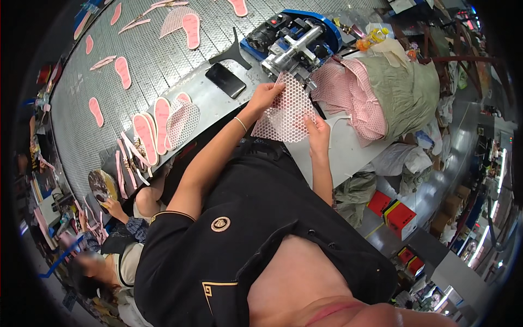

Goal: The person assembles pink flip-flops by hand in a factory setting. They pick up pink footbeds and white mesh straps from a perforated metal table, align the components, and press them together to form finished sandals. The person handles the items one at a time, placing the completed pairs on the table.

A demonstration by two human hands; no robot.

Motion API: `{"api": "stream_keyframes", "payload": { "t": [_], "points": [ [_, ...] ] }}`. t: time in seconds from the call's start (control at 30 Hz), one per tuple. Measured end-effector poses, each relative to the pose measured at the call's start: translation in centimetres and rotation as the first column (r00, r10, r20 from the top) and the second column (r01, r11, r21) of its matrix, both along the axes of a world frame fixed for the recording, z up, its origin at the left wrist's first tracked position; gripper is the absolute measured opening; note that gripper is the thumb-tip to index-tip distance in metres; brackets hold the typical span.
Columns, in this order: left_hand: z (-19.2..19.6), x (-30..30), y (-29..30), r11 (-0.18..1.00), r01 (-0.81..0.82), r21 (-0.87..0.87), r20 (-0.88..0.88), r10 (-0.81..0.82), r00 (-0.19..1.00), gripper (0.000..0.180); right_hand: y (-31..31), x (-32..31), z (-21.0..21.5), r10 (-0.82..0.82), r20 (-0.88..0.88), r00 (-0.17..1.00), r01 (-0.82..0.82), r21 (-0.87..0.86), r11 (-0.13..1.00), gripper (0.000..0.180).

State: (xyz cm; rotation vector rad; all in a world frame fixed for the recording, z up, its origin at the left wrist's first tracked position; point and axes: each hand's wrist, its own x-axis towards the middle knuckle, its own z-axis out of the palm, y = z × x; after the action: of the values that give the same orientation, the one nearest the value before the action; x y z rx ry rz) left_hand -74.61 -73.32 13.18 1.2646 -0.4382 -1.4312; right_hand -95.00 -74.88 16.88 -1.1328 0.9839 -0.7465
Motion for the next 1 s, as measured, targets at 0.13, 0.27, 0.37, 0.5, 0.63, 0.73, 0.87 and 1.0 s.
{"api": "stream_keyframes", "payload": {
  "t": [0.13,0.27,0.37,0.5,0.63,0.73,0.87,1.0],
  "points": [
    [0.2,1.8,-0.4,0.994,-0.105,-0.001,-0.001,0.105,0.994,0.032,-1.8,1.6,-2.1,0.026,0.009,1.0,-0.026,-0.015,1.0,0.027],
    [0.4,5.5,-0.1,0.977,-0.211,-0.006,0.168,0.209,0.963,0.03,-3.3,6.4,-1.5,0.033,-0.046,0.998,-0.038,-0.096,0.995,0.023],
    [0.7,7.2,1.6,0.974,-0.225,-0.041,0.175,0.228,0.958,0.025,-4.2,9.0,-2.4,0.068,-0.054,0.996,-0.072,-0.078,0.994,0.019],
    [0.1,7.2,4.5,0.967,-0.251,0.053,0.249,0.23,0.941,0.025,-4.8,10.2,-2.6,0.101,-0.049,0.994,-0.104,-0.056,0.993,0.017],
    [-0.1,1.9,7.2,0.966,-0.258,0.027,0.088,0.255,0.963,0.031,-5.8,8.9,-2.9,0.052,-0.196,0.979,-0.1,-0.245,0.964,0.018],
    [-0.4,-1.6,7.0,0.984,-0.149,0.095,-0.052,0.155,0.987,0.036,-6.4,7.6,-0.7,0.077,-0.194,0.978,-0.117,-0.202,0.972,0.02],
    [-0.9,-2.6,5.3,0.965,-0.254,0.061,-0.044,0.257,0.965,0.048,-7.4,7.1,0.2,0.185,-0.148,0.972,-0.202,-0.112,0.973,0.019],
    [-0.8,-1.8,3.8,0.885,-0.447,0.131,0.01,0.449,0.893,0.051,-7.6,7.0,-0.1,0.226,-0.121,0.966,-0.242,-0.132,0.961,0.018]
  ]
}}
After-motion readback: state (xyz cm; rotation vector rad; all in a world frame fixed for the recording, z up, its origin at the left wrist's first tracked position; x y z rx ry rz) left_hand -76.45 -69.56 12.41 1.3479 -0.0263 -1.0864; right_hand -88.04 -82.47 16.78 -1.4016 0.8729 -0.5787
